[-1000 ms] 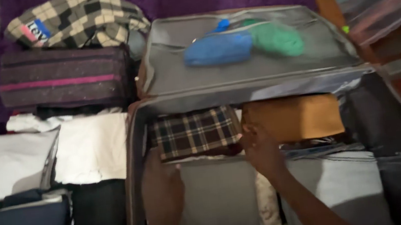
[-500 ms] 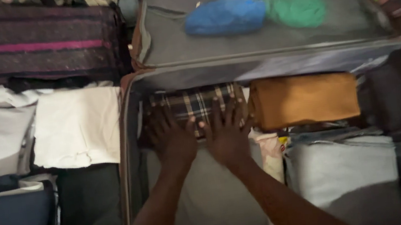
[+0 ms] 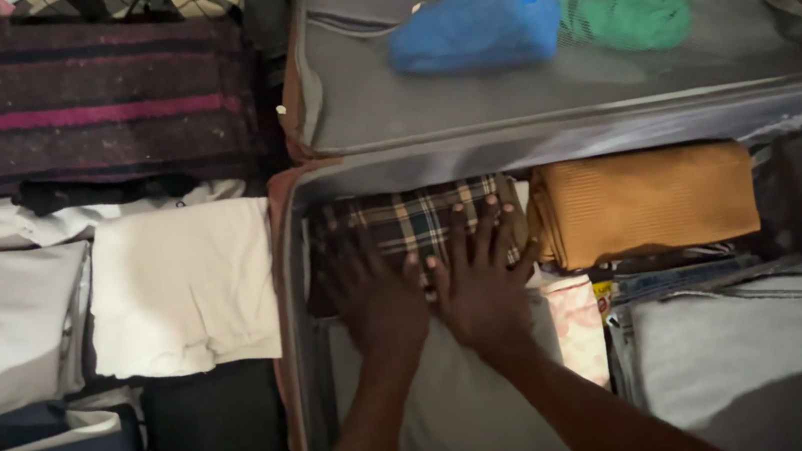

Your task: The recorder is packing various folded clothes into a suitcase.

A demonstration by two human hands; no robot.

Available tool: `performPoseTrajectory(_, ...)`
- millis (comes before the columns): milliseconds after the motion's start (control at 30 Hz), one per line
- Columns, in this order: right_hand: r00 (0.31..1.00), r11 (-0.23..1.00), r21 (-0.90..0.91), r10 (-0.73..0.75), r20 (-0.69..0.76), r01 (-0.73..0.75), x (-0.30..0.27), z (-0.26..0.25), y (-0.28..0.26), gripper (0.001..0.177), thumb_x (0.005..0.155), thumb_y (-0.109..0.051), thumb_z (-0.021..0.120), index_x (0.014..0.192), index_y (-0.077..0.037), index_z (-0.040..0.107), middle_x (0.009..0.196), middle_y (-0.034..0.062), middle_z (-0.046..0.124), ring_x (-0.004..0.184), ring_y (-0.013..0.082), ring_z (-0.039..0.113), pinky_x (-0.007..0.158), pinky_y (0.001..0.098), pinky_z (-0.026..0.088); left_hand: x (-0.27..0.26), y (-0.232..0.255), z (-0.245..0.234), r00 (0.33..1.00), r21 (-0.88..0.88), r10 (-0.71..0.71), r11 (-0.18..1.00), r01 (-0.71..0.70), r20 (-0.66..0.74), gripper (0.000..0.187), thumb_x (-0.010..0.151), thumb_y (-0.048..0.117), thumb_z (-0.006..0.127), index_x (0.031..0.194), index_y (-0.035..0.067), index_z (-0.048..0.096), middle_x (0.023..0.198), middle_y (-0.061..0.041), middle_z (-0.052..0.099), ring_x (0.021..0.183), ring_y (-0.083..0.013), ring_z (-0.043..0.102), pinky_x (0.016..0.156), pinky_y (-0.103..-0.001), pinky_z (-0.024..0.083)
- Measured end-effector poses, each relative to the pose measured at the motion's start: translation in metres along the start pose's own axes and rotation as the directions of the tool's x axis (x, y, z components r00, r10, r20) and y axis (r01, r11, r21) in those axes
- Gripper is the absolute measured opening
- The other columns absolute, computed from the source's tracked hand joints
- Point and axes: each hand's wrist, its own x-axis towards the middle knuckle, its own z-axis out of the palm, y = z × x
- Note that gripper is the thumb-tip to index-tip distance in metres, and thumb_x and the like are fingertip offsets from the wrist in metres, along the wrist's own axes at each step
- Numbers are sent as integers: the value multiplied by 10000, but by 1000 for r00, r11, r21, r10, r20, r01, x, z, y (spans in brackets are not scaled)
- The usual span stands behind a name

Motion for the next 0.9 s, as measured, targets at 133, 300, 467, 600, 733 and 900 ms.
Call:
performPoseTrajectory(133, 999, 999, 30, -11, 42, 10, -1, 5, 3, 746, 1047, -505, 272, 1617, -42, 143, 1646, 328, 107, 1515, 527, 90, 1082, 800, 135, -40, -1, -13, 995, -250, -3, 968, -23, -104, 752, 950, 368, 566, 1545, -2, 292, 1613, -254, 263, 1491, -442, 213, 1203, -551, 183)
performPoseTrajectory(300, 993, 1000, 28, -8, 118, 5, 2, 3, 1, 766, 1036, -519, 286, 1620, -49, 128, 1636, 325, 103, 1506, 525, 83, 1080, 796, 132, -77, 8, -14, 978, -619, -209, 769, 162, -3, 483, 1007, 214, 557, 1439, 5, 497, 1499, -236, 454, 1400, -408, 408, 1125, -479, 361)
performPoseTrajectory(467, 997, 993, 121, 2, 77, -11, 1, 10, 1, 754, 1032, -515, 313, 1627, -78, 163, 1654, 306, 127, 1511, 517, 90, 1086, 776, 128, -50, 4, -4, 770, -827, -332, -365, 428, 545, 294, 998, 274, 646, 1040, -16, 664, 1042, -119, 646, 1035, -225, 651, 1020, -348, 490)
performPoseTrajectory(600, 999, 992, 128, 8, 33, -12, -5, 9, -2, 729, 1046, -513, 321, 1638, -101, 215, 1670, 270, 168, 1551, 495, 118, 1144, 761, 134, -44, 10, -8, 737, -795, -333, -408, 449, 588, 146, 975, 149, 631, 1039, 30, 687, 963, -75, 632, 952, -182, 629, 970, -304, 526)
performPoseTrajectory(733, 1000, 989, 148, 20, 11, -21, -5, 14, 3, 711, 1041, -504, 364, 1623, -111, 254, 1677, 258, 197, 1542, 471, 123, 1121, 763, 108, -32, 7, 49, 720, -850, -483, -438, 294, 498, 207, 991, 130, 648, 973, -68, 707, 885, -98, 675, 780, -176, 643, 715, -306, 521)
performPoseTrajectory(900, 997, 940, 334, 74, -13, -65, -11, 19, 7, 783, 1035, -524, 401, 1604, -8, 249, 1679, 217, 247, 1568, 421, 137, 1165, 732, 108, -45, 19, -19, 605, -694, -555, -720, -6, 571, 127, 946, 61, 632, 1054, 34, 692, 884, -99, 709, 696, -184, 664, 583, -273, 509)
